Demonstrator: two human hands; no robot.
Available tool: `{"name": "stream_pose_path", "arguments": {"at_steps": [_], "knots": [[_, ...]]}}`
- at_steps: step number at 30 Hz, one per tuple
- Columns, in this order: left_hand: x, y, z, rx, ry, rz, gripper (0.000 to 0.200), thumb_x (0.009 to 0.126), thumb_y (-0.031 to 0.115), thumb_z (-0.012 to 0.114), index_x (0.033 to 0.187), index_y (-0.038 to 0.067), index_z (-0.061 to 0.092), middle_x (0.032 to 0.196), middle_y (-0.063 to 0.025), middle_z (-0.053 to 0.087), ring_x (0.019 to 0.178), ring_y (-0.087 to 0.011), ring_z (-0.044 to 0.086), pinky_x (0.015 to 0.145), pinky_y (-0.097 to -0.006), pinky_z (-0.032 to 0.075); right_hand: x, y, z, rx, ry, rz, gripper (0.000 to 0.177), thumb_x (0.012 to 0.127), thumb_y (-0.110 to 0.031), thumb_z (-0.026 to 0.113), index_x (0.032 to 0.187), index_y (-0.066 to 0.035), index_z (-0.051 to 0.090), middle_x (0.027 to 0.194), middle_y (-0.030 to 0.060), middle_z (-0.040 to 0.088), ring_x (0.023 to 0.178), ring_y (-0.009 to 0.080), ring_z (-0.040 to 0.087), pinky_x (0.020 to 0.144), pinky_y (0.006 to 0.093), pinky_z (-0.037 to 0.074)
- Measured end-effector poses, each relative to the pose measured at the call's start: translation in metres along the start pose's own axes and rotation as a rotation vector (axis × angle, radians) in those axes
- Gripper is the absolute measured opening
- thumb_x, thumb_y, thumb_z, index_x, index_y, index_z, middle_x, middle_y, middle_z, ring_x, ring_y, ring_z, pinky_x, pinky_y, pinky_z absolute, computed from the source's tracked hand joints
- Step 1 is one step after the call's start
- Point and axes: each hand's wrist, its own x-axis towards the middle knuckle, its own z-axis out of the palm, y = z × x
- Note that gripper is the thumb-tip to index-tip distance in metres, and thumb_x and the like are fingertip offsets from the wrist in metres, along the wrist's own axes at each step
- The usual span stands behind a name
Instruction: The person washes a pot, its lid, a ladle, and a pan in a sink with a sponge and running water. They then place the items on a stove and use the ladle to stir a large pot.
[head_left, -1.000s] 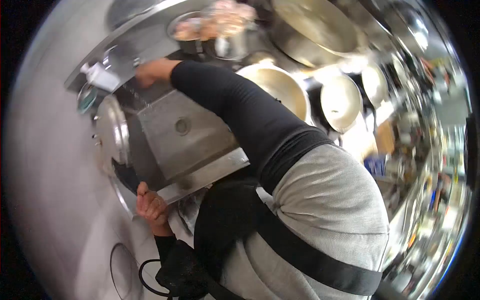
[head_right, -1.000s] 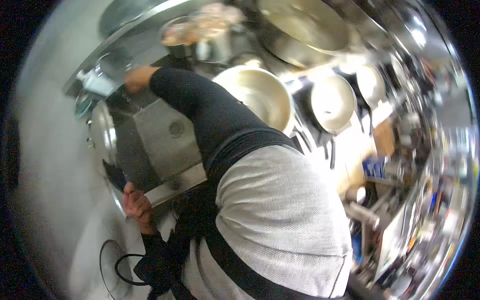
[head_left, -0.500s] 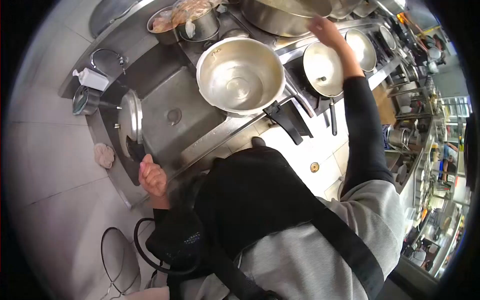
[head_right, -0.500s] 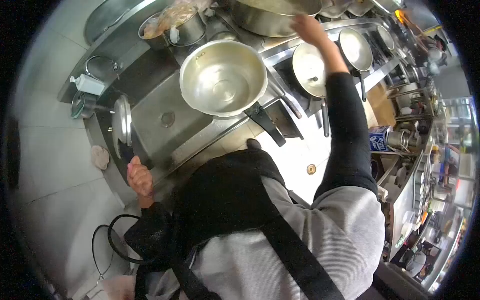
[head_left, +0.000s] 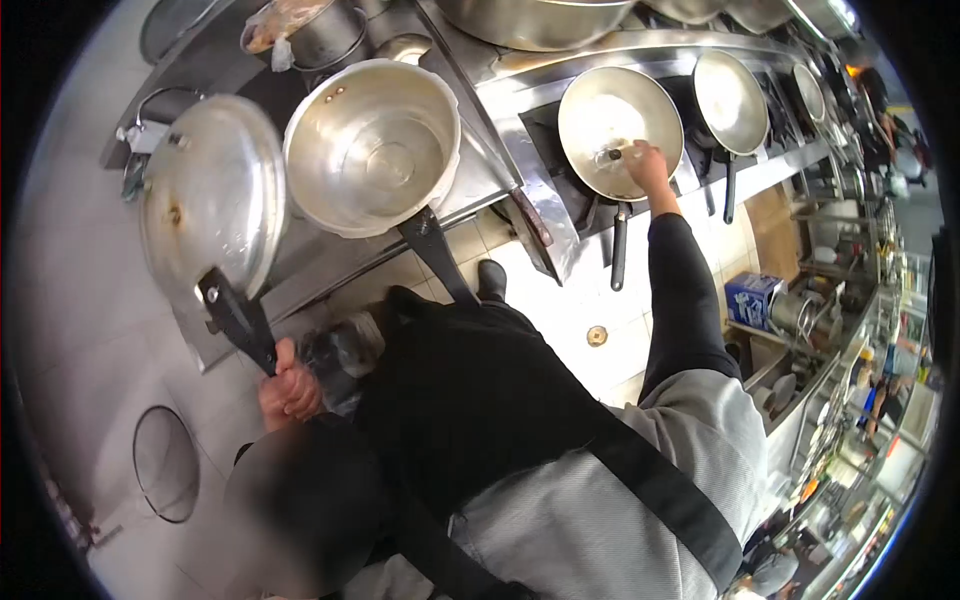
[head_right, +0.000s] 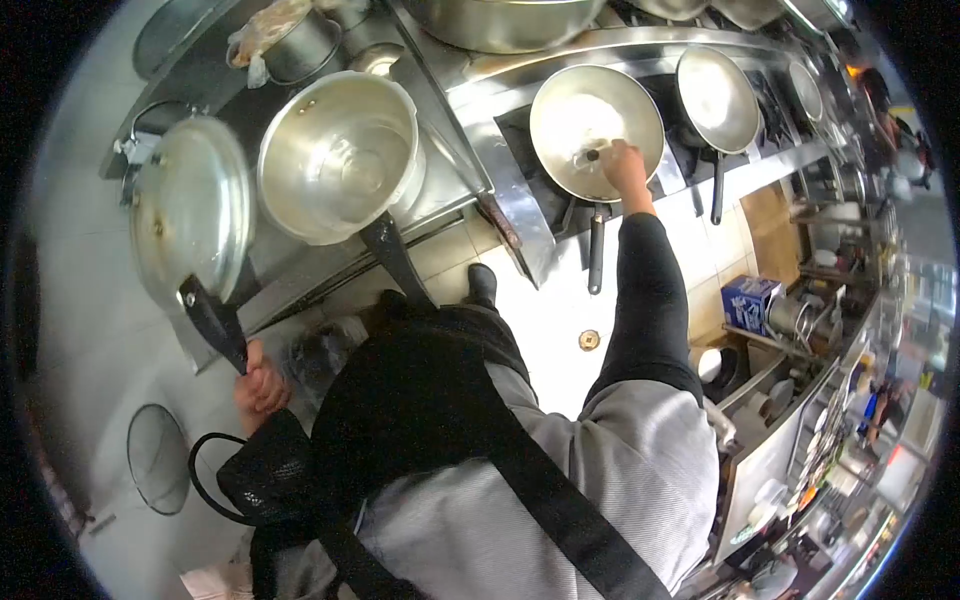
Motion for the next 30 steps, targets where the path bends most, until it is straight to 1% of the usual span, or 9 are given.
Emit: {"name": "stream_pose_path", "arguments": {"at_steps": [2, 5, 7, 10, 11, 14, 18, 22, 30], "knots": [[0.001, -0.017, -0.001, 0.046, -0.126, 0.004, 0.017, 0.102, 0.03, 0.047, 0.103, 0.013, 0.044, 0.059, -0.001, 0.041, 0.04, -0.0133, 0.041, 0.039, -0.0318, 0.037, 0.009, -0.015, 0.008, 0.139, -0.141, -0.047, 0.052, 0.085, -0.046, 0.068, 0.119, -0.007, 0.066, 0.112, 0.0246, 0.067, 0.11, 0.0412, 0.06, 0.095, 0.0471, 0.048], [0.021, -0.053, -0.004, -0.159, 0.196, 0.127, 0.019, 0.097, 0.027, 0.053, 0.088, 0.016, 0.041, 0.059, 0.0001, 0.043, 0.035, -0.0129, 0.038, 0.037, -0.0306, 0.031, 0.014, -0.032, 0.018, 0.036, -0.237, -0.168, 0.052, 0.083, -0.044, 0.071, 0.12, -0.008, 0.066, 0.111, 0.0211, 0.068, 0.107, 0.039, 0.061, 0.094, 0.046, 0.049], [0.061, -0.042, 0.016, 0.051, 0.421, -0.069, 0.02, 0.096, 0.018, 0.057, 0.088, 0.017, 0.039, 0.054, 0.003, 0.037, 0.036, -0.0085, 0.036, 0.037, -0.026, 0.027, 0.019, -0.038, 0.024, 0.013, -0.271, -0.14, 0.031, 0.082, -0.03, 0.071, 0.1, -0.004, 0.072, 0.099, 0.0203, 0.07, 0.096, 0.0383, 0.065, 0.086, 0.0471, 0.051], [0.102, -0.038, 0.033, 0.207, 0.631, -0.083, 0.024, 0.095, 0.008, 0.057, 0.087, 0.018, 0.037, 0.052, 0.0053, 0.032, 0.037, -0.0051, 0.034, 0.037, -0.0236, 0.025, 0.023, -0.034, 0.037, 0.033, -0.146, -0.121, 0.026, 0.081, -0.027, 0.071, 0.094, -0.004, 0.072, 0.095, 0.0206, 0.07, 0.09, 0.041, 0.065, 0.082, 0.0479, 0.052], [0.106, -0.038, 0.03, 0.212, 0.625, -0.079, 0.024, 0.095, 0.008, 0.057, 0.087, 0.018, 0.037, 0.052, 0.0053, 0.032, 0.037, -0.0051, 0.034, 0.037, -0.0236, 0.025, 0.032, -0.035, 0.041, -0.027, -0.063, -0.143, 0.028, 0.082, -0.025, 0.074, 0.097, -0.002, 0.071, 0.086, 0.0179, 0.071, 0.081, 0.0322, 0.067, 0.076, 0.0408, 0.053], [0.114, -0.038, 0.013, 0.18, 0.609, -0.106, 0.023, 0.096, 0.008, 0.055, 0.087, 0.019, 0.037, 0.053, 0.0059, 0.032, 0.037, -0.0045, 0.033, 0.037, -0.0233, 0.025, 0.032, -0.138, -0.071, 0.48, 0.037, -0.052, 0.03, 0.081, -0.022, 0.077, 0.102, -0.002, 0.07, 0.083, 0.0155, 0.068, 0.078, 0.0237, 0.064, 0.077, 0.0351, 0.052], [0.119, -0.044, -0.004, 0.1, 0.563, -0.135, 0.023, 0.096, 0.009, 0.056, 0.087, 0.019, 0.039, 0.056, 0.0073, 0.032, 0.04, -0.0026, 0.032, 0.039, -0.0223, 0.026, 0.03, -0.29, -0.197, 0.87, -0.201, -0.478, 0.028, 0.087, -0.006, 0.071, 0.115, -0.005, 0.069, 0.093, 0.0081, 0.07, 0.077, 0.0139, 0.062, 0.073, 0.0281, 0.051], [0.128, -0.052, -0.004, 0.111, 0.53, -0.136, 0.021, 0.098, 0.011, 0.056, 0.088, 0.02, 0.04, 0.057, 0.0081, 0.033, 0.043, -0.0026, 0.032, 0.042, -0.0219, 0.029, 0.019, -0.404, -0.228, 0.691, -0.21, -0.995, 0.027, 0.084, -0.006, 0.072, 0.111, -0.006, 0.07, 0.101, 0.0115, 0.071, 0.078, 0.0195, 0.066, 0.073, 0.0289, 0.052], [0.124, -0.055, -0.008, 0.102, 0.535, -0.091, 0.017, 0.1, 0.017, 0.056, 0.09, 0.02, 0.043, 0.058, 0.007, 0.035, 0.045, -0.0044, 0.034, 0.046, -0.0235, 0.031, 0.015, -0.46, -0.202, 0.421, -0.3, -1.203, 0.026, 0.082, -0.004, 0.072, 0.108, -0.001, 0.069, 0.1, 0.0158, 0.07, 0.089, 0.0323, 0.069, 0.076, 0.0382, 0.055]]}}
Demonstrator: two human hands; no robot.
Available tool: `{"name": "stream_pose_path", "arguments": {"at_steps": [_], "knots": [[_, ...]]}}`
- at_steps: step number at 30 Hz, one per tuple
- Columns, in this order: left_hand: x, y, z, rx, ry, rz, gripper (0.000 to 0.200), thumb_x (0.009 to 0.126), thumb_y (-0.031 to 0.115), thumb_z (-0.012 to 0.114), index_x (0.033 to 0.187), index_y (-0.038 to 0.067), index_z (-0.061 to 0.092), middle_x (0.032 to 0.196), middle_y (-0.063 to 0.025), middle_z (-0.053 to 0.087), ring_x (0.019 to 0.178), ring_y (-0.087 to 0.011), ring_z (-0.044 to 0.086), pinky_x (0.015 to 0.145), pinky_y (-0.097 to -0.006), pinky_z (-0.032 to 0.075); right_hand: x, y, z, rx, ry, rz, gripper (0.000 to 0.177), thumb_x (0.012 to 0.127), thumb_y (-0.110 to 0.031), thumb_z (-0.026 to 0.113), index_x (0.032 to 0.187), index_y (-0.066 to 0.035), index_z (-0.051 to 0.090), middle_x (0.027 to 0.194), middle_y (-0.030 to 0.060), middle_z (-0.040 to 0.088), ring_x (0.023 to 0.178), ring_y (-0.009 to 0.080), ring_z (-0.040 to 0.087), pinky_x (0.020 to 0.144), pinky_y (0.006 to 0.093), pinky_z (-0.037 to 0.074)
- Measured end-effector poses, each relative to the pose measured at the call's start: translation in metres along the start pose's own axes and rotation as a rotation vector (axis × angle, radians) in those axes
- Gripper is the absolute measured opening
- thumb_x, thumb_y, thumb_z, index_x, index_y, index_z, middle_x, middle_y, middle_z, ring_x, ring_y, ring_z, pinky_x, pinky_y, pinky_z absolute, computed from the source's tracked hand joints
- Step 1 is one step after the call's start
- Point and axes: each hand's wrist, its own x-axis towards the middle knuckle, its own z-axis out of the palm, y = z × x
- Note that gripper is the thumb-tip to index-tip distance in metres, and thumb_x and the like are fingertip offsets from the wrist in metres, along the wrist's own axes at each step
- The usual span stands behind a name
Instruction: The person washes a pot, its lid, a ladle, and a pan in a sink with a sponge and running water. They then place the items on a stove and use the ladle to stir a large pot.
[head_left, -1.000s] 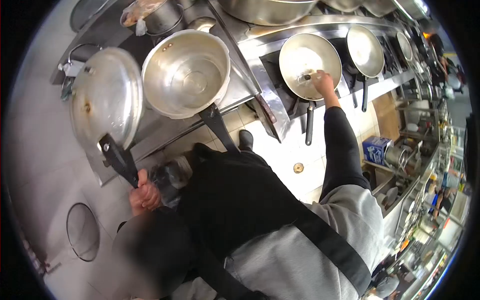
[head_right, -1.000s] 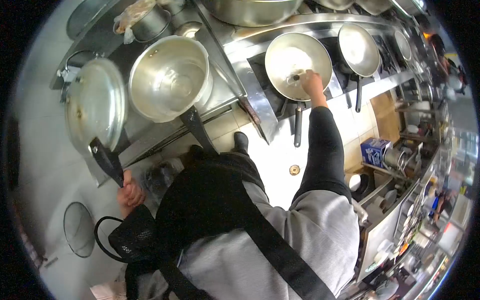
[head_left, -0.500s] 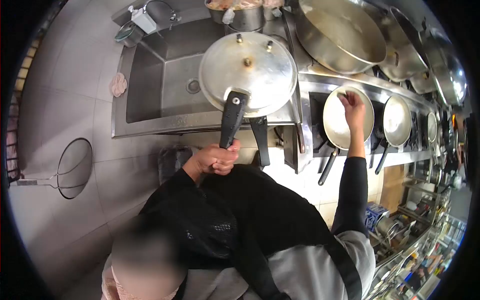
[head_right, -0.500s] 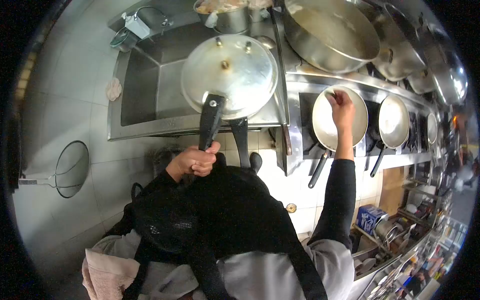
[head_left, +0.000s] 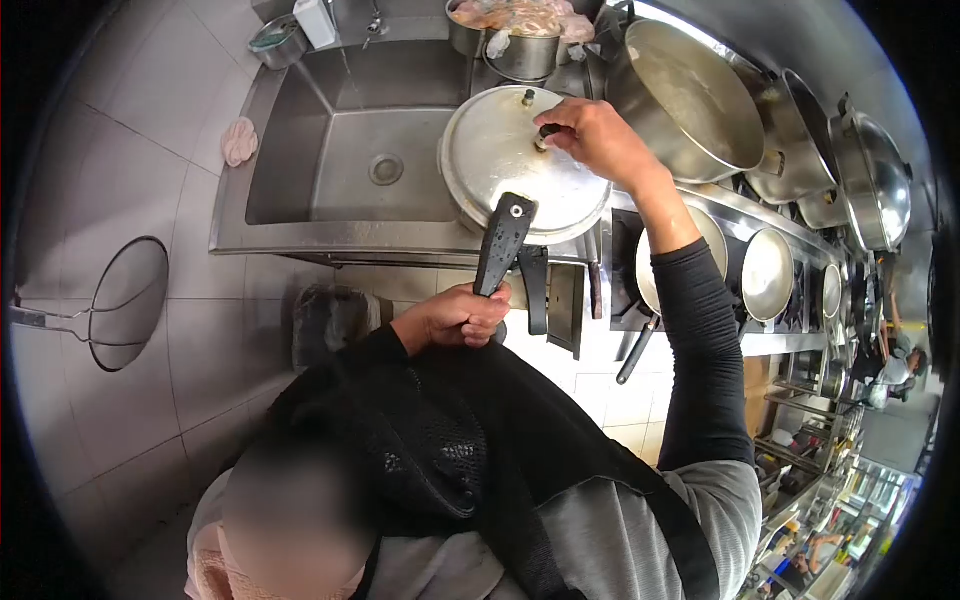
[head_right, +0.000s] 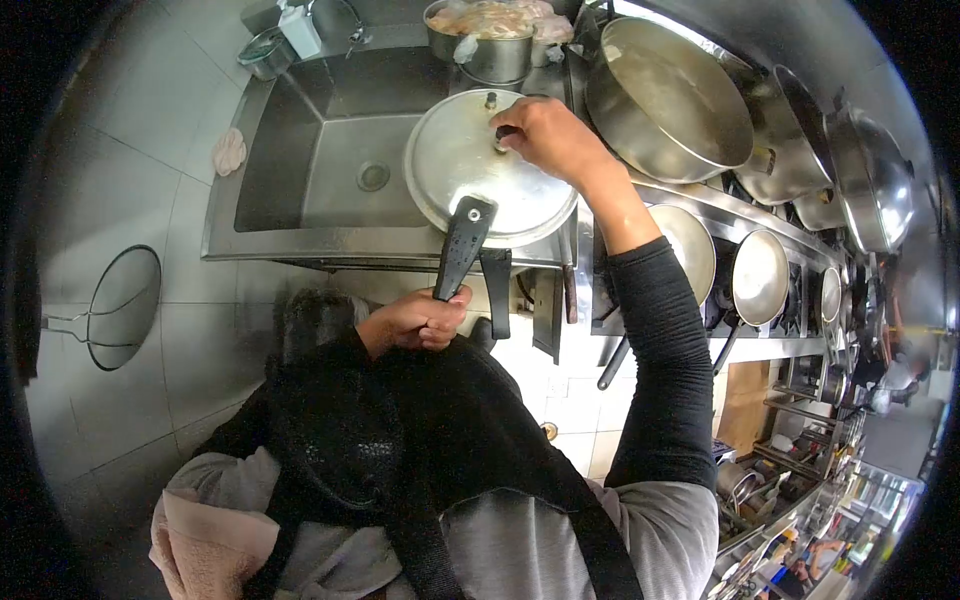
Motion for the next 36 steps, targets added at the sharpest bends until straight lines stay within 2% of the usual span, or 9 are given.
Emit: {"name": "stream_pose_path", "arguments": {"at_steps": [9, 11, 15, 18, 21, 26, 30, 33, 36], "knots": [[0.004, -0.003, -0.005, 0.095, -0.061, 0.142, 0.011, 0.099, 0.016, 0.058, 0.099, 0.012, 0.047, 0.071, 0.0, 0.049, 0.059, -0.0127, 0.052, 0.057, -0.0304, 0.045, -0.024, -0.023, 0.003, -0.145, 0.157, 0.107, 0.042, 0.086, -0.037, 0.074, 0.096, 0.004, 0.069, 0.079, 0.0195, 0.068, 0.072, 0.0333, 0.068, 0.066, 0.042, 0.052], [0.008, -0.006, -0.017, 0.256, -0.041, 0.191, 0.014, 0.097, 0.016, 0.061, 0.102, 0.01, 0.048, 0.077, -0.0016, 0.051, 0.065, -0.0138, 0.055, 0.061, -0.031, 0.046, -0.048, -0.057, -0.001, 0.036, -0.038, 0.728, 0.055, 0.088, -0.048, 0.068, 0.092, 0.007, 0.069, 0.077, 0.0238, 0.068, 0.07, 0.0371, 0.068, 0.071, 0.0435, 0.054], [0.001, 0.014, 0.002, 0.85, 0.024, 0.23, 0.039, 0.086, 0.016, 0.074, 0.113, 0.005, 0.049, 0.096, -0.0051, 0.054, 0.087, -0.0158, 0.057, 0.078, -0.0314, 0.046, -0.11, -0.122, 0.084, 0.676, -0.304, 0.975, 0.077, 0.085, -0.068, 0.06, 0.075, 0.008, 0.067, 0.066, 0.0152, 0.066, 0.058, 0.0172, 0.066, 0.059, 0.0295, 0.055], [0.0, 0.016, -0.012, 1.183, -0.027, 0.316, 0.056, 0.08, 0.021, 0.08, 0.122, 0.005, 0.046, 0.109, -0.0058, 0.051, 0.101, -0.0172, 0.051, 0.089, -0.0333, 0.044, -0.12, -0.14, 0.106, 0.553, -0.039, 0.98, 0.065, 0.084, -0.052, 0.071, 0.094, 0.011, 0.062, 0.07, 0.0215, 0.067, 0.069, 0.0295, 0.07, 0.065, 0.0372, 0.055], [0.002, 0.014, -0.019, 0.599, -0.08, 0.182, 0.063, 0.084, 0.011, 0.076, 0.135, 0.005, 0.038, 0.115, -0.0053, 0.052, 0.103, -0.0152, 0.052, 0.09, -0.0323, 0.045, -0.128, -0.148, 0.115, 0.428, 0.137, 0.942, 0.065, 0.082, -0.045, 0.075, 0.105, 0.012, 0.054, 0.075, 0.0248, 0.068, 0.075, 0.0382, 0.071, 0.068, 0.042, 0.055], [0.015, 0.008, -0.026, 1.009, -0.017, 0.191, 0.058, 0.088, 0.009, 0.072, 0.135, 0.004, 0.037, 0.112, -0.0037, 0.055, 0.099, -0.014, 0.056, 0.087, -0.0333, 0.047, -0.11, -0.158, 0.12, 0.036, 0.023, 1.02, 0.069, 0.08, -0.043, 0.075, 0.112, 0.012, 0.047, 0.081, 0.0311, 0.066, 0.08, 0.0477, 0.067, 0.073, 0.049, 0.055], [0.012, -0.003, -0.041, 0.777, -0.131, 0.399, 0.043, 0.09, 0.007, 0.066, 0.128, 0.001, 0.049, 0.116, -0.0082, 0.058, 0.109, -0.0194, 0.056, 0.098, -0.037, 0.045, -0.127, -0.15, 0.14, -0.059, 0.174, 0.888, 0.059, 0.083, -0.03, 0.072, 0.117, 0.01, 0.045, 0.081, 0.0231, 0.066, 0.066, 0.0351, 0.068, 0.057, 0.0408, 0.054], [0.033, -0.01, -0.078, -0.206, -0.106, 0.149, 0.051, 0.092, 0.023, 0.051, 0.139, 0.003, 0.047, 0.136, -0.0177, 0.054, 0.127, -0.0312, 0.052, 0.11, -0.0479, 0.038, -0.129, -0.145, 0.138, 0.655, 0.465, 1.059, 0.052, 0.083, -0.001, 0.063, 0.124, 0.003, 0.032, 0.08, 0.0104, 0.058, 0.054, 0.0119, 0.055, 0.039, 0.0265, 0.043], [0.065, -0.009, -0.053, -0.362, -0.155, 0.045, 0.041, 0.088, 0.029, 0.059, 0.124, 0.011, 0.06, 0.117, -0.0072, 0.064, 0.113, -0.0252, 0.057, 0.107, -0.0452, 0.038, -0.145, -0.124, 0.146, 0.578, 0.663, 0.757, 0.055, 0.08, 0.004, 0.059, 0.127, 0.002, 0.031, 0.098, 0.0162, 0.057, 0.064, 0.0143, 0.057, 0.05, 0.0273, 0.047]]}}
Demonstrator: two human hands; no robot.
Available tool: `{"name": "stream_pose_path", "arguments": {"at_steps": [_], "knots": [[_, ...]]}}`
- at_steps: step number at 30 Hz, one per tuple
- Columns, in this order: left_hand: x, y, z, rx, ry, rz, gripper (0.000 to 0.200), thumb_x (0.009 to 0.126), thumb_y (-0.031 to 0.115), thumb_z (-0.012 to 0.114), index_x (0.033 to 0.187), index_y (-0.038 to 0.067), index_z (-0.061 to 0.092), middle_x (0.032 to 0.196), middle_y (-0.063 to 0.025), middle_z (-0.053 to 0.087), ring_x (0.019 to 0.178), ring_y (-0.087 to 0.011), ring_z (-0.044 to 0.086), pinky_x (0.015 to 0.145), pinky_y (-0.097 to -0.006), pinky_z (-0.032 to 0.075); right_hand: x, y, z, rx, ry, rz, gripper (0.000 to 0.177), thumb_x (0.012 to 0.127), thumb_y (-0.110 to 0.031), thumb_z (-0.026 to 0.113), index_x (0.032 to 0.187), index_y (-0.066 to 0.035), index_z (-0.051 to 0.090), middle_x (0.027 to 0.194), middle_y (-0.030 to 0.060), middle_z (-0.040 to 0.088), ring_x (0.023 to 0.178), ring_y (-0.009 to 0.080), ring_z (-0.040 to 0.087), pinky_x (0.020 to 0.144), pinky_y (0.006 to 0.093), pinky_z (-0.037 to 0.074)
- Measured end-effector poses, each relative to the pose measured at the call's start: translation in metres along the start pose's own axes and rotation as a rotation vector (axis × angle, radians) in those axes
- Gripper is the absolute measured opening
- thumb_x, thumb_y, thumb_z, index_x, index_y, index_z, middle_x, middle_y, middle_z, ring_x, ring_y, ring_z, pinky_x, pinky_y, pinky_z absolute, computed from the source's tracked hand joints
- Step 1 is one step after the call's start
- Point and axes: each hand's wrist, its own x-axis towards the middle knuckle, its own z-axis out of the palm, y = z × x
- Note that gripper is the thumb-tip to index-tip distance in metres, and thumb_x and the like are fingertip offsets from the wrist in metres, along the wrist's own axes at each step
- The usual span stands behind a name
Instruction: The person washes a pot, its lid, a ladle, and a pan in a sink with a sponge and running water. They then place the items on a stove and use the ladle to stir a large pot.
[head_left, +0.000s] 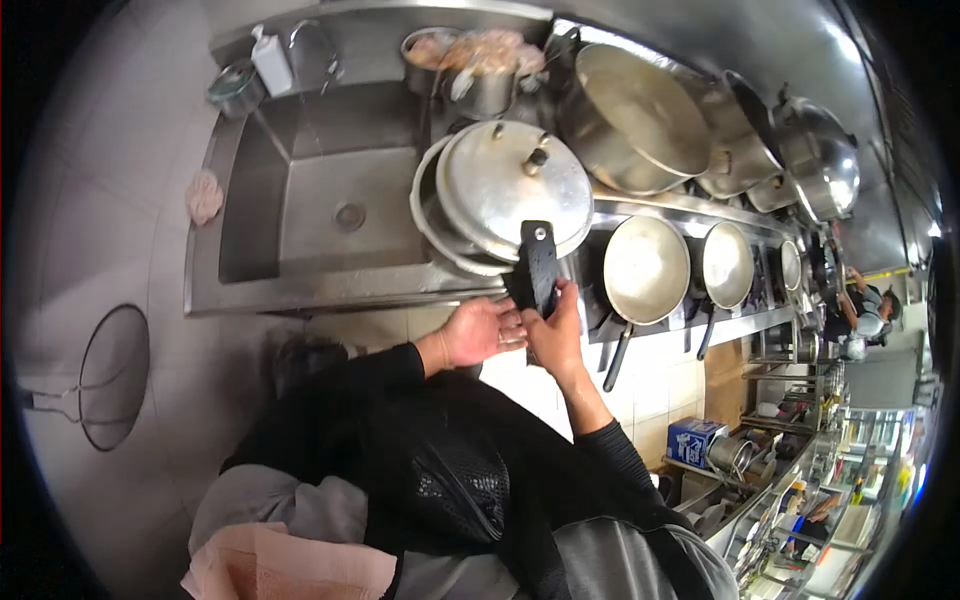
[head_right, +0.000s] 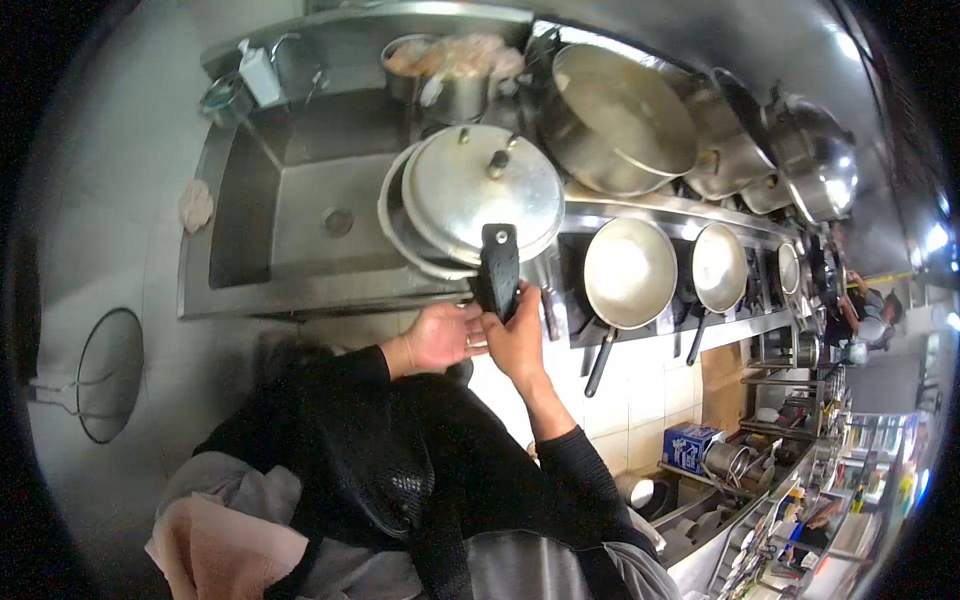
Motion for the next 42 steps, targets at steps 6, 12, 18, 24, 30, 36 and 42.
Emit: {"name": "stream_pose_path", "arguments": {"at_steps": [6, 12, 18, 24, 30, 36, 42], "knots": [[0.012, -0.016, 0.052, 0.193, 0.199, 0.078, 0.027, 0.098, 0.035, 0.06, 0.118, 0.018, 0.057, 0.101, -0.0039, 0.062, 0.096, -0.0217, 0.062, 0.091, -0.0451, 0.049, 0.011, -0.006, -0.058, 0.022, -0.17, -0.075, 0.066, 0.081, 0.011, 0.054, 0.138, -0.005, 0.027, 0.112, 0.0163, 0.059, 0.08, 0.0137, 0.063, 0.058, 0.0251, 0.052], [-0.041, 0.001, 0.057, 0.452, 0.491, 0.248, 0.025, 0.1, 0.037, 0.057, 0.103, 0.013, 0.048, 0.076, -0.0012, 0.052, 0.058, -0.0132, 0.05, 0.052, -0.0321, 0.046, 0.013, 0.002, -0.063, 0.167, -0.325, 0.258, 0.062, 0.082, 0.008, 0.056, 0.135, -0.008, 0.027, 0.095, 0.0124, 0.058, 0.046, 0.0093, 0.046, 0.037, 0.0243, 0.035], [-0.047, 0.007, 0.057, 0.597, 0.561, 0.316, 0.033, 0.098, 0.043, 0.059, 0.099, 0.011, 0.052, 0.072, -0.0006, 0.053, 0.056, -0.0112, 0.051, 0.05, -0.0299, 0.045, 0.026, 0.007, -0.052, 0.201, -0.416, 0.359, 0.057, 0.089, 0.003, 0.06, 0.135, -0.006, 0.029, 0.082, 0.0067, 0.054, 0.046, 0.0085, 0.044, 0.038, 0.0257, 0.036], [-0.045, 0.084, 0.035, 0.708, 1.026, 0.887, 0.04, 0.095, 0.054, 0.057, 0.09, 0.015, 0.054, 0.081, 0.0034, 0.052, 0.073, -0.0078, 0.048, 0.067, -0.0249, 0.042, 0.004, 0.007, -0.039, 0.07, -0.463, 0.246, 0.067, 0.094, -0.015, 0.066, 0.144, -0.004, 0.024, 0.086, 0.0102, 0.058, 0.051, 0.0125, 0.055, 0.048, 0.0274, 0.047], [-0.043, 0.162, 0.04, 0.785, 0.812, 0.864, 0.023, 0.095, 0.035, 0.065, 0.098, 0.013, 0.066, 0.084, 0.0051, 0.061, 0.078, -0.0086, 0.055, 0.073, -0.0261, 0.044, 0.015, 0.0, -0.045, 0.33, -0.38, 0.526, 0.057, 0.1, -0.042, 0.054, 0.134, 0.002, 0.04, 0.091, 0.0125, 0.06, 0.062, 0.0177, 0.062, 0.057, 0.032, 0.052], [-0.044, 0.173, 0.052, 0.566, 0.84, 0.707, 0.016, 0.094, 0.03, 0.067, 0.097, 0.015, 0.066, 0.085, 0.0047, 0.062, 0.08, -0.0104, 0.056, 0.075, -0.0282, 0.044, 0.164, 0.094, -0.043, -0.003, -0.085, 0.147, 0.074, 0.098, -0.066, 0.033, 0.134, -0.004, 0.051, 0.109, 0.0096, 0.06, 0.085, 0.0202, 0.058, 0.07, 0.0323, 0.05], [-0.056, 0.156, 0.058, 0.591, 0.874, 0.675, 0.021, 0.094, 0.034, 0.068, 0.1, 0.013, 0.065, 0.085, 0.0039, 0.061, 0.081, -0.0101, 0.056, 0.074, -0.0276, 0.045, 0.175, 0.059, -0.042, 0.038, -0.297, 0.563, 0.09, 0.094, -0.075, 0.025, 0.143, -0.001, 0.042, 0.128, 0.0196, 0.057, 0.104, 0.0295, 0.056, 0.088, 0.0437, 0.046]]}}
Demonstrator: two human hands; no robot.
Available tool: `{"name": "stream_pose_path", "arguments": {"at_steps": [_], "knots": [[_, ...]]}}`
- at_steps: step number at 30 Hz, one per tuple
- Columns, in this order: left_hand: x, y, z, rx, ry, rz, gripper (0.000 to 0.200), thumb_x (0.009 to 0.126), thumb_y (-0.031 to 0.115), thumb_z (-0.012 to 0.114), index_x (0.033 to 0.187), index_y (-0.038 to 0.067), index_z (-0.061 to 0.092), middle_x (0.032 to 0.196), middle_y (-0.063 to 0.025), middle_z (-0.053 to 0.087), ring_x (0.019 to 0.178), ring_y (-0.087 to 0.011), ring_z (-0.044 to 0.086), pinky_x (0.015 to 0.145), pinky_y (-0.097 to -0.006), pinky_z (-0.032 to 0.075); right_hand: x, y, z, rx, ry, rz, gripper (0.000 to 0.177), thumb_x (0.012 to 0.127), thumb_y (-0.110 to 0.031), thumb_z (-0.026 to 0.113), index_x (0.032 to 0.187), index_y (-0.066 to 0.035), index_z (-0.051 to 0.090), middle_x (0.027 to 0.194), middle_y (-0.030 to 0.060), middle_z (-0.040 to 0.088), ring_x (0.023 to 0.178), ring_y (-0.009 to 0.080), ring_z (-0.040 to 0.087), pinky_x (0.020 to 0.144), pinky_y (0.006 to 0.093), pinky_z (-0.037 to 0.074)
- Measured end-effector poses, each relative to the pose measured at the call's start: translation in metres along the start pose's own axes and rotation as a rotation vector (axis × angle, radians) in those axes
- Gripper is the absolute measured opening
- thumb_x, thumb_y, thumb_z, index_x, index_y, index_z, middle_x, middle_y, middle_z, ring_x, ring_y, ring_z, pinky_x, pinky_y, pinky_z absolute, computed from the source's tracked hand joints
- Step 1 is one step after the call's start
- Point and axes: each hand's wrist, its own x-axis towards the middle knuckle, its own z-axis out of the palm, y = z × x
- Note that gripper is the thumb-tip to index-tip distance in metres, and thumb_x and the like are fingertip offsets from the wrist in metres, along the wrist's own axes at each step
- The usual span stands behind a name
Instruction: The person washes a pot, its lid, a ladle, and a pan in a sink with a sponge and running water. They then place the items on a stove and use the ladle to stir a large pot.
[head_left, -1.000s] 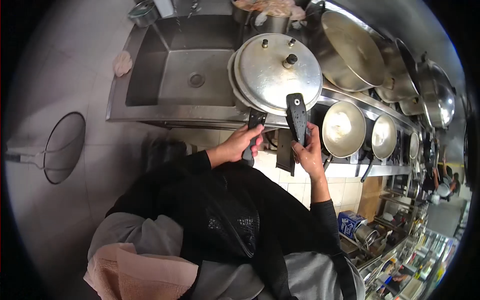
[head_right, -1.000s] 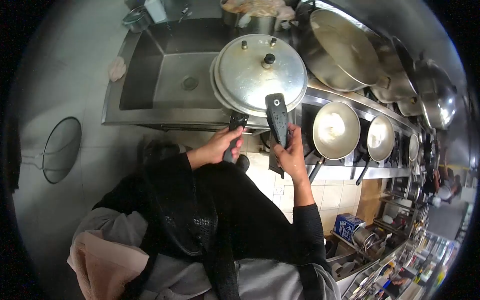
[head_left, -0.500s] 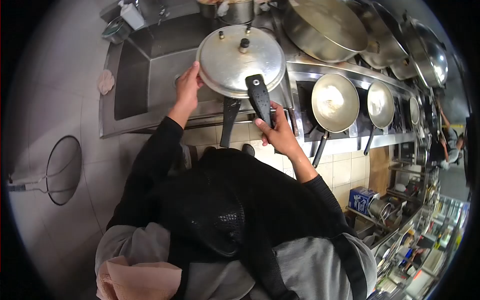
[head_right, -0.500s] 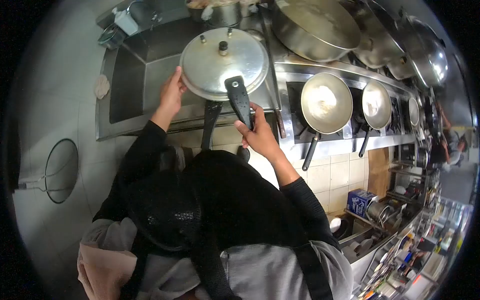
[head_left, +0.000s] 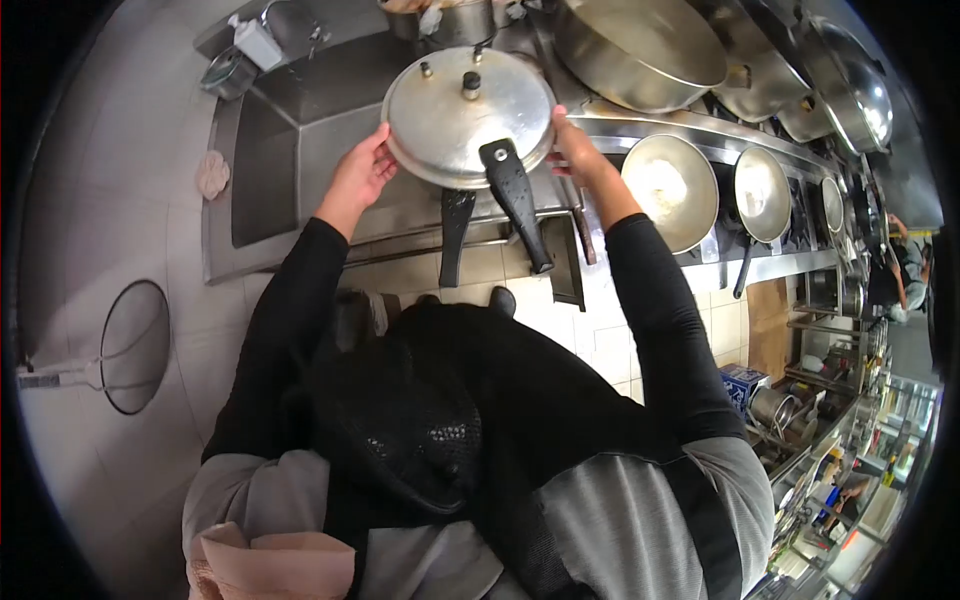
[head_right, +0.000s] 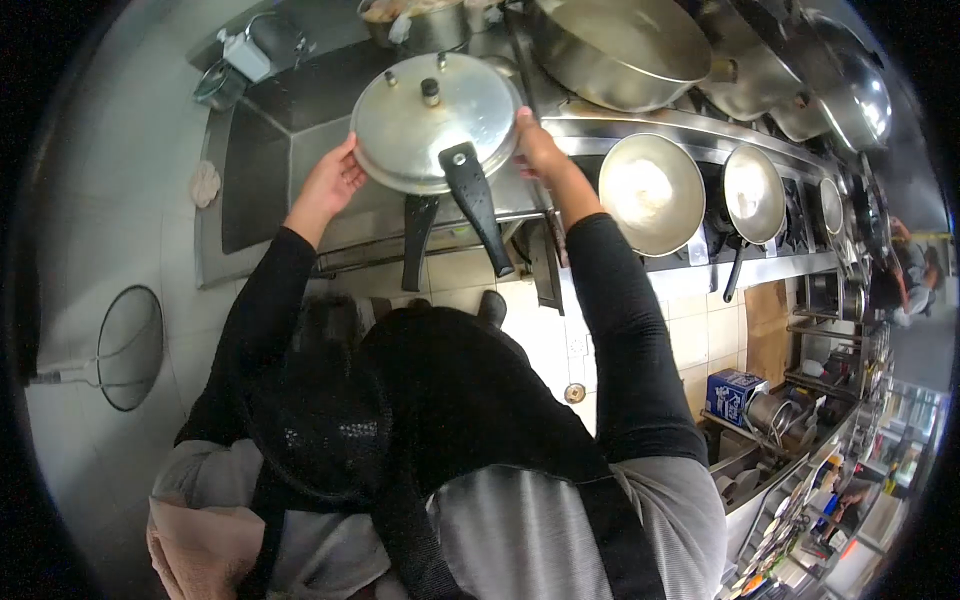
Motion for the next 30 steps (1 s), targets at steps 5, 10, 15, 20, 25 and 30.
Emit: {"name": "stream_pose_path", "arguments": {"at_steps": [5, 10, 15, 20, 25, 30], "knots": [[-0.064, -0.063, -0.032, 0.141, -0.34, -0.039, 0.025, 0.097, 0.024, 0.065, 0.11, 0.002, 0.064, 0.088, -0.0009, 0.062, 0.076, -0.0091, 0.056, 0.07, -0.0235, 0.046, -0.045, 0.048, -0.002, 0.256, 0.052, 0.067, 0.098, 0.088, -0.083, 0.023, 0.138, -0.002, 0.045, 0.115, 0.0156, 0.06, 0.094, 0.0243, 0.057, 0.081, 0.0404, 0.046], [-0.093, -0.094, -0.014, 0.236, -0.473, -0.189, 0.024, 0.096, 0.016, 0.065, 0.112, -0.002, 0.063, 0.09, -0.004, 0.064, 0.078, -0.0105, 0.06, 0.073, -0.026, 0.051, -0.119, 0.054, 0.072, 0.492, -0.25, 0.203, 0.101, 0.084, -0.088, 0.018, 0.128, -0.004, 0.054, 0.11, 0.0115, 0.064, 0.102, 0.0211, 0.06, 0.089, 0.0443, 0.048], [-0.083, -0.105, 0.004, 0.248, -0.455, -0.24, 0.017, 0.096, 0.016, 0.065, 0.104, 0.002, 0.063, 0.092, -0.0034, 0.065, 0.08, -0.0131, 0.063, 0.076, -0.0272, 0.053, -0.124, 0.052, 0.134, 0.551, -0.231, 0.128, 0.095, 0.085, -0.086, 0.029, 0.119, -0.002, 0.056, 0.102, 0.0123, 0.063, 0.086, 0.02, 0.063, 0.072, 0.0309, 0.052], [-0.082, -0.109, 0.006, 0.257, -0.394, -0.223, 0.017, 0.093, 0.019, 0.069, 0.1, 0.003, 0.065, 0.086, -0.0026, 0.065, 0.073, -0.0103, 0.061, 0.07, -0.0253, 0.052, -0.136, 0.031, 0.135, 0.431, -0.171, 0.029, 0.08, 0.086, -0.069, 0.06, 0.116, 0.005, 0.055, 0.095, 0.0116, 0.062, 0.081, 0.0174, 0.06, 0.073, 0.032, 0.052], [-0.095, -0.104, -0.016, 0.325, -0.027, -0.016, 0.017, 0.091, 0.02, 0.072, 0.097, 0.006, 0.065, 0.074, 0.002, 0.057, 0.063, -0.006, 0.051, 0.056, -0.0214, 0.04, -0.148, 0.032, 0.112, 0.55, -0.297, 0.197, 0.039, 0.083, -0.03, 0.08, 0.101, -0.002, 0.059, 0.081, 0.0052, 0.063, 0.068, 0.0136, 0.062, 0.056, 0.0281, 0.051], [-0.095, -0.127, -0.076, 0.344, 0.137, 0.043, 0.016, 0.092, 0.02, 0.07, 0.091, 0.006, 0.062, 0.069, 0.0029, 0.053, 0.06, -0.0061, 0.048, 0.051, -0.0216, 0.036, -0.142, 0.034, 0.128, 0.425, -0.092, 0.159, 0.04, 0.074, -0.021, 0.085, 0.093, 0.0, 0.057, 0.069, 0.0053, 0.059, 0.055, 0.0146, 0.053, 0.05, 0.0301, 0.043]]}}
